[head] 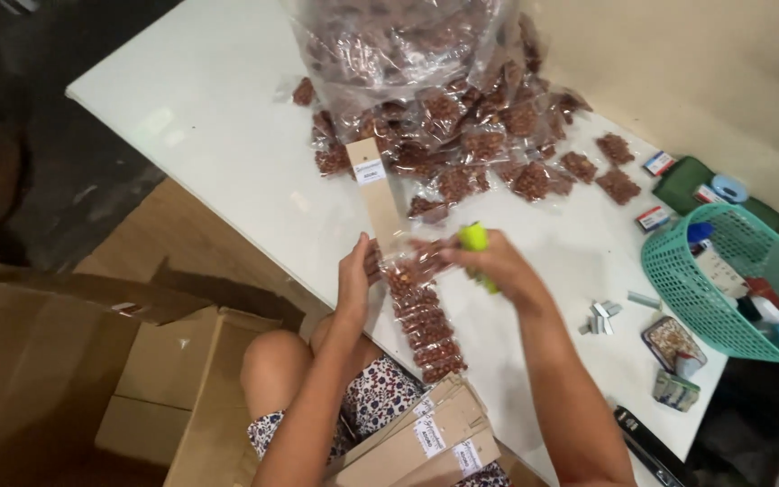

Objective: The person pours small plastic bags of brown snacks from a large bag onto a white table. They then pick up each small bag, place it into a long cardboard sleeve, and seal the sleeve using a handheld green sealing tool. The person repeats this process for multiple snack bags.

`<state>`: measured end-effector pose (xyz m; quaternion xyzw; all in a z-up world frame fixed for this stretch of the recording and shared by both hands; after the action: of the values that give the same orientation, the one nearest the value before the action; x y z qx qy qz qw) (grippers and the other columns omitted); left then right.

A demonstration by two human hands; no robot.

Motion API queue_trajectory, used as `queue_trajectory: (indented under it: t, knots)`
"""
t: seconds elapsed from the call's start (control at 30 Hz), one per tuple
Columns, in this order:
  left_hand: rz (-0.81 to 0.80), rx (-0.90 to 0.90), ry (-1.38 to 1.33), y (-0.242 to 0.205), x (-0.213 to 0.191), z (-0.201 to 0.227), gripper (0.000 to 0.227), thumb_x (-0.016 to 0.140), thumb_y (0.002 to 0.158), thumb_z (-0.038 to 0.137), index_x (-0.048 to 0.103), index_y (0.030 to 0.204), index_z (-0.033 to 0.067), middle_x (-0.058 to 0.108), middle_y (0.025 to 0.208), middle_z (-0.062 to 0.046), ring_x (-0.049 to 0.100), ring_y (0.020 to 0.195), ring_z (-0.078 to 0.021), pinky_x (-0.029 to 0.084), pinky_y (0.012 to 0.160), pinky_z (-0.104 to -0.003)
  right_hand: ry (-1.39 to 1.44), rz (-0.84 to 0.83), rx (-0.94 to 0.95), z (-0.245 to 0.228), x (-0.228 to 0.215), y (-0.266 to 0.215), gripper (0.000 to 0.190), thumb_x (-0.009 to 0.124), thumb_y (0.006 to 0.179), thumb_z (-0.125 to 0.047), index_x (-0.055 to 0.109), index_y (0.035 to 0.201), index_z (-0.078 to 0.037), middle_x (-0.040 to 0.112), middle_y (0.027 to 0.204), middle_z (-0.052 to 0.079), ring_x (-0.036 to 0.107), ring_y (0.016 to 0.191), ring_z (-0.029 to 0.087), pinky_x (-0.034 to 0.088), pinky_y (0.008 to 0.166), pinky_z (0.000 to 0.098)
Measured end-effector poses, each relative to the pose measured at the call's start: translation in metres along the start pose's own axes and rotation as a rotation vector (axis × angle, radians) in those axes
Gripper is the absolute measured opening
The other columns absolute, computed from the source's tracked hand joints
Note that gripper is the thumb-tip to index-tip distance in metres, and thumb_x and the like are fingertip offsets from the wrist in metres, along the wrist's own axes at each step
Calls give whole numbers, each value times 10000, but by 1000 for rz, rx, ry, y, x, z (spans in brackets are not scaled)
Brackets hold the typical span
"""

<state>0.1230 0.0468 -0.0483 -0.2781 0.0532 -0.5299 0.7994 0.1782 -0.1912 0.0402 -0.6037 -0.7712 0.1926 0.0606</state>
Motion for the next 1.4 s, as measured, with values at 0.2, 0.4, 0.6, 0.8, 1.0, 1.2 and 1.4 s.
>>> queue_trajectory:
  t: [0.2,0.4,0.6,0.8,1.0,1.2,1.4]
  knots:
    - [-93,189,180,-14,11,24,458,687,951,566,789,1004,122,750,916,-80,676,890,-180,549,804,-335,-205,-157,55,2,58,12,262,802,864,-183,727,1032,4,657,708,127,561,509,174,472,493,275]
    - [21,340,340,-37,14,54,221,718,945,326,826,987,138,736,707,-27,609,710,-97,522,697,-291,-277,-80,61,-37,53,-5,352,811,866,-214,702,1110,14,695,809,175,606,573,217,514,559,335]
    - [-24,364,430,-63,38,77,175,754,908,327,842,958,185,791,782,-45,716,771,-109,579,754,-321,537,445,-190,-74,23,8,432,606,962,-520,574,907,-93,705,740,113,756,684,222,632,633,318]
    - [-51,554,481,-79,51,92,196,663,930,183,828,971,86,784,798,-134,748,801,-199,581,706,-373,148,494,-321,-86,37,15,468,599,990,-556,553,726,-172,511,689,-41,537,699,104,445,711,274]
    - [-36,683,567,-81,59,100,202,658,909,169,816,984,69,771,835,-184,756,872,-360,586,721,-459,360,635,-393,-76,33,26,349,724,941,-408,554,705,-215,517,612,-110,461,573,11,364,563,182]
    - [-11,516,456,-16,27,54,245,688,938,179,793,1038,-17,765,940,-256,740,946,-348,564,842,-467,32,571,-251,-1,-50,99,425,943,706,-477,710,841,-149,682,683,-19,632,614,101,518,612,279]
    - [32,189,312,-4,11,12,261,709,924,259,814,1009,35,784,934,-180,697,924,-236,545,865,-422,-424,783,298,87,-213,70,972,840,783,-538,436,1357,134,407,1370,347,567,1184,588,478,1046,614]
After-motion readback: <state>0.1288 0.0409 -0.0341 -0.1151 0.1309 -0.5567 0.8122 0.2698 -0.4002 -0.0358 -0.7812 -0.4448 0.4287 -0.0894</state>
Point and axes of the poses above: each hand's wrist, its own y-axis towards the middle knuckle, its own x-axis out of the palm, z = x × y, the point moved 10 cm from there along y, towards the middle knuckle
